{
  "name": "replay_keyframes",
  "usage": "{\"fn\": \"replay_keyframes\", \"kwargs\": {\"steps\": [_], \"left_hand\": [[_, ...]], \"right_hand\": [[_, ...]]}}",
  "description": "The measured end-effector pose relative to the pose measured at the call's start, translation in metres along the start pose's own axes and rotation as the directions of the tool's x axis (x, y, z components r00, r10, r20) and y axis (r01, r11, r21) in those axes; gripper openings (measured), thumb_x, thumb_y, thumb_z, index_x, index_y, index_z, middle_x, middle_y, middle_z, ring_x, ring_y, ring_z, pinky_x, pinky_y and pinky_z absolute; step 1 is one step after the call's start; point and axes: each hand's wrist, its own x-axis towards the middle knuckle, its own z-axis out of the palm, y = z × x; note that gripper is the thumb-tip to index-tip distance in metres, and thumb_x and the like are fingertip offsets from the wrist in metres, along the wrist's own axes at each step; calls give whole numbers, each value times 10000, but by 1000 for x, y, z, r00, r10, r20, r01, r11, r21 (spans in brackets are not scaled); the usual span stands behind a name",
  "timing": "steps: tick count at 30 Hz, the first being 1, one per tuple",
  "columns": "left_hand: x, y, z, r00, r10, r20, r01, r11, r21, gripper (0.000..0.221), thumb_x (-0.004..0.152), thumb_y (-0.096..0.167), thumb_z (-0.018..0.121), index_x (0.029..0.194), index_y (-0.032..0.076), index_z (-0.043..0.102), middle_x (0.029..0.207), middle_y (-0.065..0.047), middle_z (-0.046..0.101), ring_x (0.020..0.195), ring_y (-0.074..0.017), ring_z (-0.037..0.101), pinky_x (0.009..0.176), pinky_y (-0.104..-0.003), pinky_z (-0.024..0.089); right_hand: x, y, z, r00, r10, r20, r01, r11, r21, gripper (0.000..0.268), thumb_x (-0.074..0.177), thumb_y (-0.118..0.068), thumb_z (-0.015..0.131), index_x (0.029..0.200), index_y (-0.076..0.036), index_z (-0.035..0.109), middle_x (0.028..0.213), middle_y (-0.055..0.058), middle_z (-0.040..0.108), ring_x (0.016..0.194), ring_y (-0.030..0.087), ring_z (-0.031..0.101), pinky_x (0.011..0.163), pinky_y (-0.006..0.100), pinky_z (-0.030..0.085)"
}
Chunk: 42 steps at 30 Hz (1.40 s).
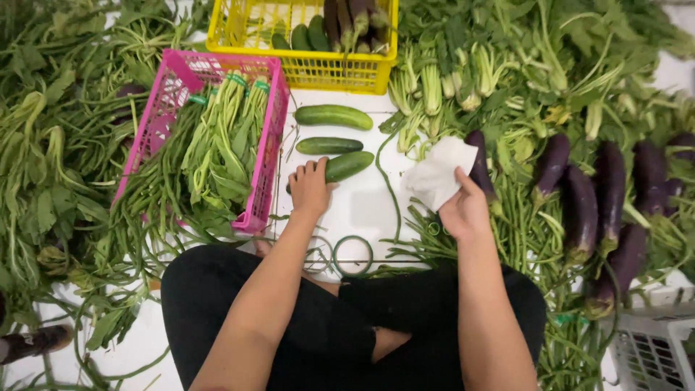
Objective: Cleaning and sorting cucumbers by wiping them with a cloth while sitting on the floor surrounded by various vegetables.
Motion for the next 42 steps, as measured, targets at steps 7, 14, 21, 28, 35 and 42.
{"fn": "replay_keyframes", "kwargs": {"steps": [7,14,21,28,35,42], "left_hand": [[-41,34,-64,997,-63,50,79,693,-716,652,1038,508,535,1509,75,413,1464,-268,505,1409,-415,445,1174,-563,340],[-92,40,-122,978,92,186,201,-204,-958,649,1043,602,389,1135,13,646,885,-122,666,737,-196,657,619,-310,581],[-104,1,-43,954,129,271,300,-386,-872,643,1033,566,377,1248,15,629,897,-182,709,696,-235,689,591,-329,594],[-79,5,-16,946,65,317,321,-320,-891,549,1002,533,365,1051,54,629,735,-147,655,619,-254,688,537,-346,598],[-69,10,29,939,90,332,344,-255,-903,546,977,495,323,1010,54,644,738,-158,666,624,-261,692,532,-358,591],[-83,20,24,959,85,272,280,-111,-954,527,1014,490,438,1109,38,690,927,-190,733,799,-278,721,709,-394,612]], "right_hand": [[0,2,-18,999,38,25,-37,999,-31,366,997,-299,637,1316,-121,646,1302,72,697,1247,258,648,1153,505,427],[-28,10,-9,995,34,99,-27,997,-75,331,1036,-258,588,1336,-117,614,1367,82,651,1312,298,597,1148,560,411],[-23,20,-28,997,21,71,-14,995,-96,277,1008,-163,604,1274,-101,650,1333,82,674,1259,272,639,1143,520,463],[-51,15,2,992,-41,121,56,991,-118,379,1001,-124,584,1379,-151,593,1387,20,644,1288,216,616,1164,451,429],[-43,49,-17,997,-16,71,9,995,97,342,994,-132,577,1333,-129,623,1364,58,666,1248,235,645,1101,454,497],[-30,48,2,977,-211,42,215,971,-109,423,1054,-157,524,1474,-120,491,1435,101,603,1289,280,615,1101,516,504]]}}
